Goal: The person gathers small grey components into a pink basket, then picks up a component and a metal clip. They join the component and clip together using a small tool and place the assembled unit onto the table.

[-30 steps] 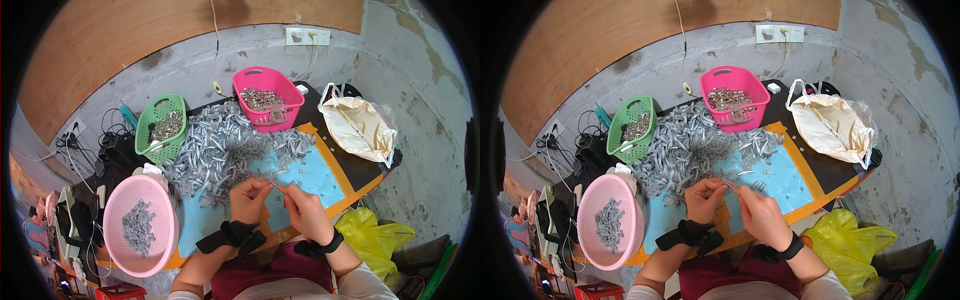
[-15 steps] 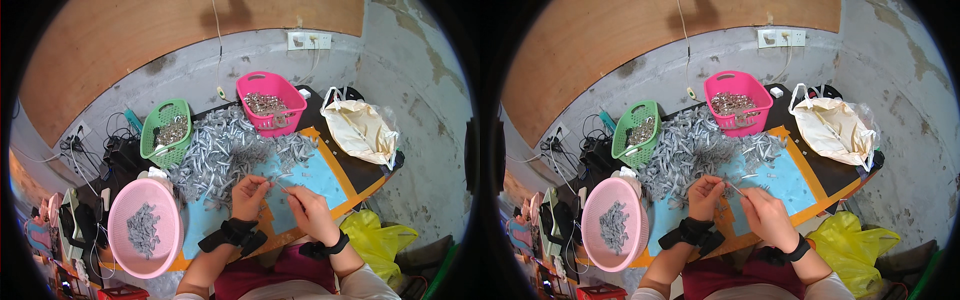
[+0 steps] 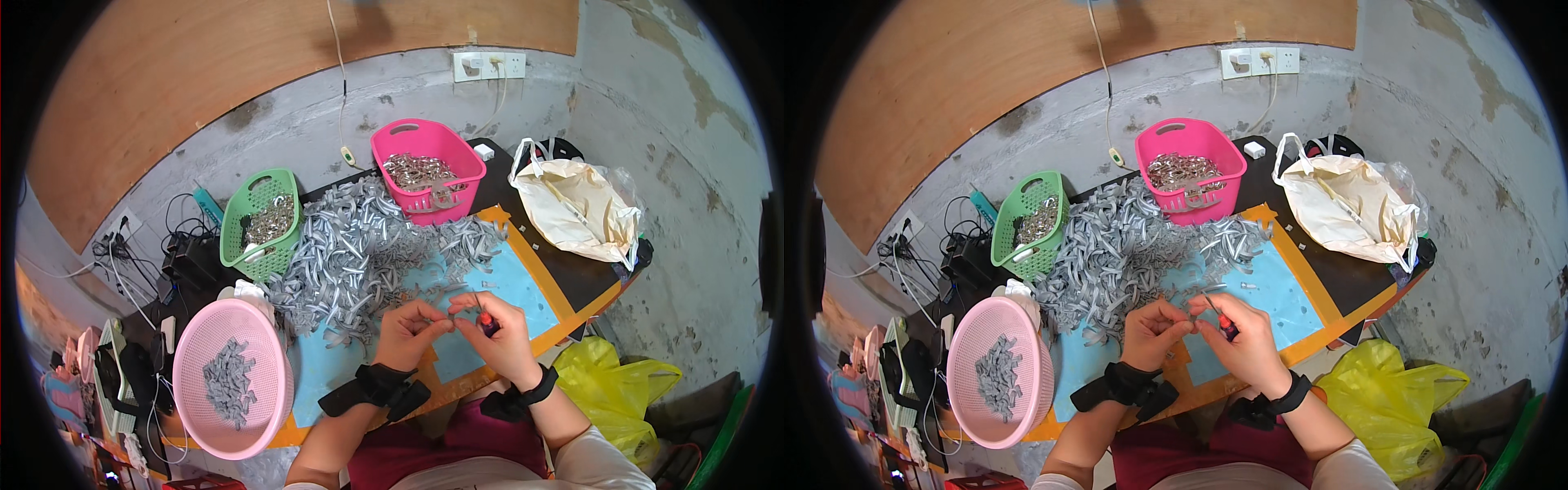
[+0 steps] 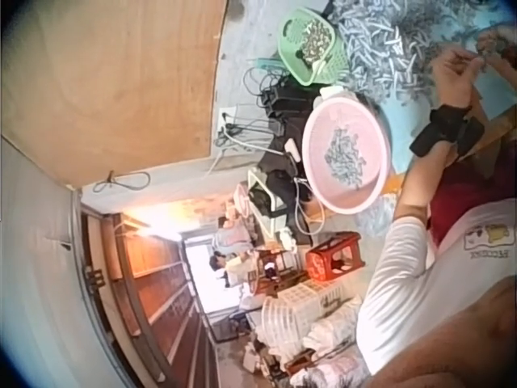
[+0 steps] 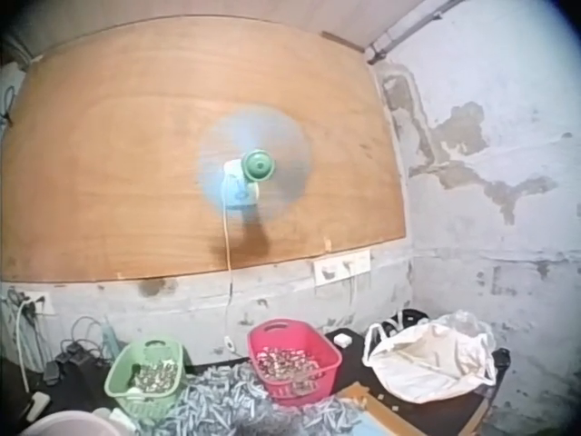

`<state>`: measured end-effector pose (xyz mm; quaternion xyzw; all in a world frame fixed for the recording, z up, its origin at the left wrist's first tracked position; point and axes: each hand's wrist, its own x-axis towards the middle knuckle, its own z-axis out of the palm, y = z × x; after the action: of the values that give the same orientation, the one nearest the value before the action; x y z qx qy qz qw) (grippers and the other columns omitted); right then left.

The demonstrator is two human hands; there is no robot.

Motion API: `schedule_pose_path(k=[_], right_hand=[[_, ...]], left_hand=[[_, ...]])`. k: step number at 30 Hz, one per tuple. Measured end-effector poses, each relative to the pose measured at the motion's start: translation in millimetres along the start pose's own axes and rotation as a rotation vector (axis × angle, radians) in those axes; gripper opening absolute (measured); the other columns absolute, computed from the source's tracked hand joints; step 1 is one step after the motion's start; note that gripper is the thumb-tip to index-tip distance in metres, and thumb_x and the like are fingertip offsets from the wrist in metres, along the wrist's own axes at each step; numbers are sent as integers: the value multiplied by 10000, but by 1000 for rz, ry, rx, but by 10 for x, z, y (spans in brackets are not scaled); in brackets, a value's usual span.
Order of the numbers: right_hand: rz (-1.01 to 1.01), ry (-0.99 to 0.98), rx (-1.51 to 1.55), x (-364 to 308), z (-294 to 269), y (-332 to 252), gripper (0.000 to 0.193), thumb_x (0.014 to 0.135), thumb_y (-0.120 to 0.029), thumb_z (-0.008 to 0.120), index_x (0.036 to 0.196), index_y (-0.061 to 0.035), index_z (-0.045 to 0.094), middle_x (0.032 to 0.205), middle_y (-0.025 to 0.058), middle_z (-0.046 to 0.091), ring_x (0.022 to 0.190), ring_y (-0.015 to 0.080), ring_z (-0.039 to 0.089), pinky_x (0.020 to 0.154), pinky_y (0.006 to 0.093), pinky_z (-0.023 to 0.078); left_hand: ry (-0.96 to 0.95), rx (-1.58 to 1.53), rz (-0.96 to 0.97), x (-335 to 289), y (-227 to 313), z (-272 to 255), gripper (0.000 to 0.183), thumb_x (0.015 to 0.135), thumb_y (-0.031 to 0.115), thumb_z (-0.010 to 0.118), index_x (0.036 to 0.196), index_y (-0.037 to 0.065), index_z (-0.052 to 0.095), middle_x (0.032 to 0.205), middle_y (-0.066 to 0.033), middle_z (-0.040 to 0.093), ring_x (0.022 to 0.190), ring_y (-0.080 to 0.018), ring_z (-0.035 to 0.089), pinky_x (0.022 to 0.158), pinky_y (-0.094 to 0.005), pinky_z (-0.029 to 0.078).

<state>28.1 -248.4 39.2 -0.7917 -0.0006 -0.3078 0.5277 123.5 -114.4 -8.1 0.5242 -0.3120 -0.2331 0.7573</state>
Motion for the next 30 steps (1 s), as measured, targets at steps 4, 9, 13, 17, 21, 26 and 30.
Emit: schedule_pose_path(k=[4, 9, 13, 17, 21, 26, 30], right_hand=[[-47, -35, -24, -11, -2, 37, 328, 712, 72, 624, 1022, -35, 612, 789, -15, 615, 531, 17, 406, 487, 169, 341], [-76, -127, -89, -21, -28, 11, 422, 732, 82, 595, 1125, -67, 557, 810, 78, 602, 626, 148, 552, 563, 247, 445], [-19, -140, -55, -40, 10, 51, 503, 731, 85, 578, 1206, -58, 494, 798, 77, 588, 587, 131, 524, 538, 236, 434], [47, -139, 16, -35, -17, 40, 560, 729, 88, 548, 1260, -67, 464, 772, -38, 560, 561, 18, 403, 515, 162, 354], [90, -161, 56, -10, -53, -27, 591, 719, 86, 565, 1277, -73, 450, 769, -23, 563, 542, 23, 404, 510, 163, 353], [-57, -189, -77, -34, -30, 2, 613, 727, 76, 582, 1296, -80, 417, 796, 37, 583, 533, 94, 495, 511, 220, 421], [-84, -75, -49, -38, 23, 53, 625, 692, 90, 593, 1277, -77, 448, 750, -6, 563, 520, 35, 402, 493, 170, 346]], left_hand=[[-54, 18, 8, -14, -30, -34, 66, 802, -6, 634, 850, -14, 589, 832, -55, 634, 725, -36, 568, 622, -157, 439], [-67, 40, -20, -3, 1, -35, 74, 776, -41, 640, 829, -18, 594, 852, -71, 629, 750, -71, 581, 665, -187, 462], [-136, -36, -59, 8, 20, -70, 106, 749, -69, 651, 823, -17, 594, 879, -95, 625, 779, -106, 601, 699, -216, 487], [-126, -93, -63, 15, 33, -49, 109, 737, -66, 662, 809, -11, 601, 867, -96, 628, 759, -103, 600, 684, -217, 484], [-89, -78, -34, 14, 11, -65, 96, 718, -63, 674, 768, -14, 608, 806, -93, 633, 741, -112, 604, 674, -223, 483], [-88, -18, 42, 5, -52, -100, 103, 729, -52, 685, 815, -29, 634, 799, -74, 643, 713, -87, 595, 657, -213, 487], [-43, 67, -59, -20, 19, -78, 115, 748, -35, 677, 857, -26, 642, 802, -54, 645, 698, -55, 582, 611, -181, 461]])
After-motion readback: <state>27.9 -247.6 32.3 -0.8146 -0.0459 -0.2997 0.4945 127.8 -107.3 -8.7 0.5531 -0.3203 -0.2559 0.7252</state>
